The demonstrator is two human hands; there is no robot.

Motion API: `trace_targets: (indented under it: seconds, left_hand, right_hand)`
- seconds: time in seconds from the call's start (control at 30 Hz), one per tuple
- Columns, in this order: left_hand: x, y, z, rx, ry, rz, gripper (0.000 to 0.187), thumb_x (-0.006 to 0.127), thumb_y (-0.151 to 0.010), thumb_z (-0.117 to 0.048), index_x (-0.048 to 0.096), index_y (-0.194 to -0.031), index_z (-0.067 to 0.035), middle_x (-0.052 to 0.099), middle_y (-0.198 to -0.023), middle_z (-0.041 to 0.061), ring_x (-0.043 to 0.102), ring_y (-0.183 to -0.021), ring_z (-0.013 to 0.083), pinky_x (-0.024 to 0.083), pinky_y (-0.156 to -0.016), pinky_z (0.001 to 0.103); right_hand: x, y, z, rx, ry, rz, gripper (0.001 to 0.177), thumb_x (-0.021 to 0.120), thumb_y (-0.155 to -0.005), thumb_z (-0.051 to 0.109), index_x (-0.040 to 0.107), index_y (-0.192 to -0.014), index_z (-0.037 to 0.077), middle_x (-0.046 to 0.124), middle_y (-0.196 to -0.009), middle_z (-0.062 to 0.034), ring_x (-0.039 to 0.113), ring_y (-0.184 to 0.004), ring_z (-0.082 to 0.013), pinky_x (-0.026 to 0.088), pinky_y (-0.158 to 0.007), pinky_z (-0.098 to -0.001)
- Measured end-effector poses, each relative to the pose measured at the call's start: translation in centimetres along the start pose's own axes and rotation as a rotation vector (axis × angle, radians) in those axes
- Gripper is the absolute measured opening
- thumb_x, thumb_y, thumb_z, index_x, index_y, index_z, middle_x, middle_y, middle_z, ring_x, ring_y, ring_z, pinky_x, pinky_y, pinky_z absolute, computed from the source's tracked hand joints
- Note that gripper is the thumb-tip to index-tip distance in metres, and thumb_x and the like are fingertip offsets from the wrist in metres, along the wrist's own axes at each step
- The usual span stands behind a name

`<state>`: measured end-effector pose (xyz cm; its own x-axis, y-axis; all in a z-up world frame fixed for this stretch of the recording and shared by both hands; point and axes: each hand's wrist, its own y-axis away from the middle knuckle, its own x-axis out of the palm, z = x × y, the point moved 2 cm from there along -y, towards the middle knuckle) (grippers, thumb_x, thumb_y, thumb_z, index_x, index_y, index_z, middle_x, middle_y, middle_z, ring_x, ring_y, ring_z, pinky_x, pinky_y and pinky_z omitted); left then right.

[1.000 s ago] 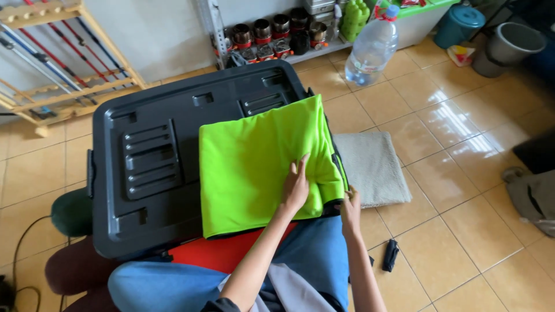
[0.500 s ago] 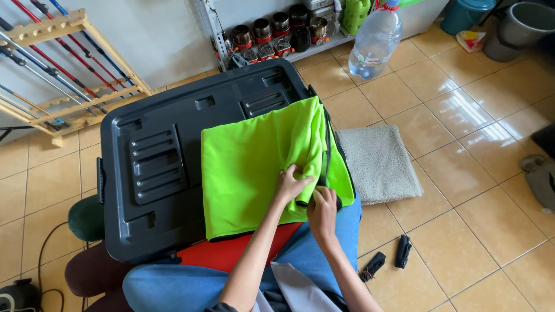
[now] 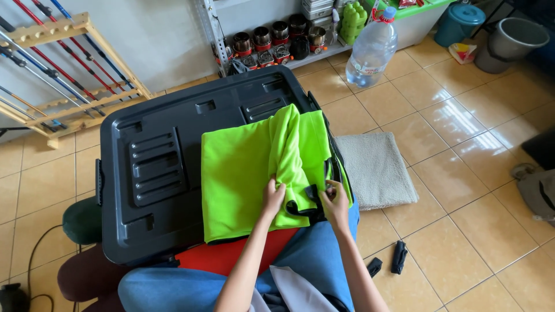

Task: Folding a large green and brown reversible fabric item on a flat plastic surface.

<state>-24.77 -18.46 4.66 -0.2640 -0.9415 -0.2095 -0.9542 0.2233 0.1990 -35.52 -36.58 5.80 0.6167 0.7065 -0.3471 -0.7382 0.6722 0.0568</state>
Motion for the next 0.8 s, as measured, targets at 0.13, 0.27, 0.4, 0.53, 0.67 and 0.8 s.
trace_targets:
  seconds: [0.13,0.27,0.4,0.53,0.67,0.8]
  left_hand:
    - [-2.2,-3.6,5.9,0.02,0.118,-0.078,0.05,0.06,-0.09,-0.025,0.063,-0.13,0.005,0.065,-0.124,0.031,0.062,-0.121,0.0363,0.048,-0.101,0.051]
    - [-9.9,-6.7,9.7,0.065,0.266,-0.215,0.06,0.063,-0.092,-0.027,0.054,-0.136,0.013,0.053,-0.137,0.033,0.046,-0.134,0.0393,0.034,-0.116,0.051]
    - [-22.9,-9.3,12.2,0.202,0.069,-0.373,0.043,0.064,-0.094,-0.022,0.064,-0.131,0.0,0.062,-0.13,0.022,0.052,-0.132,0.0272,0.039,-0.114,0.046]
    - [-35.5,-2.4,2.5,0.216,-0.187,-0.529,0.04,0.062,-0.093,-0.019,0.065,-0.127,0.002,0.063,-0.126,0.027,0.054,-0.131,0.0348,0.041,-0.111,0.049]
    - [-45.2,4.3,-2.9,0.073,-0.434,-0.694,0.054,0.058,-0.095,-0.025,0.058,-0.144,-0.001,0.058,-0.142,0.023,0.049,-0.137,0.0356,0.036,-0.116,0.048]
    - [-54.7,8.9,0.4,-0.004,-0.689,-0.986,0.05,0.055,-0.096,-0.023,0.06,-0.144,-0.009,0.065,-0.132,0.019,0.059,-0.125,0.0366,0.045,-0.105,0.051]
  right_hand:
    - [-0.7,0.0,0.9,-0.033,0.046,0.005,0.042,0.068,-0.087,0.004,0.066,-0.13,0.006,0.066,-0.094,-0.0146,0.068,-0.083,-0.0236,0.056,-0.076,-0.0428]
    - [-2.2,-1.5,-2.2,-0.089,0.367,-0.152,0.045,0.071,-0.08,0.014,0.064,-0.124,0.014,0.057,-0.106,-0.015,0.057,-0.104,-0.0388,0.05,-0.088,-0.0556]
    - [-3.6,-3.0,-4.7,0.03,0.559,-0.127,0.067,0.081,-0.079,0.049,0.054,-0.135,0.025,0.042,-0.134,-0.0149,0.043,-0.129,-0.0421,0.042,-0.098,-0.0658]
    - [-4.4,-2.7,-3.2,0.032,0.477,0.034,0.086,0.08,-0.079,0.065,0.046,-0.145,0.022,0.046,-0.137,-0.0228,0.046,-0.134,-0.0474,0.042,-0.1,-0.0704]
    - [-4.6,-0.1,2.3,0.092,0.191,0.13,0.102,0.084,-0.082,0.054,0.033,-0.148,-0.005,0.052,-0.133,-0.0423,0.052,-0.127,-0.0561,0.042,-0.103,-0.0669]
    - [-4.2,-2.5,-0.1,0.018,0.044,0.069,0.087,0.091,-0.087,0.035,0.043,-0.14,-0.013,0.059,-0.109,-0.0316,0.059,-0.099,-0.0396,0.049,-0.086,-0.049]
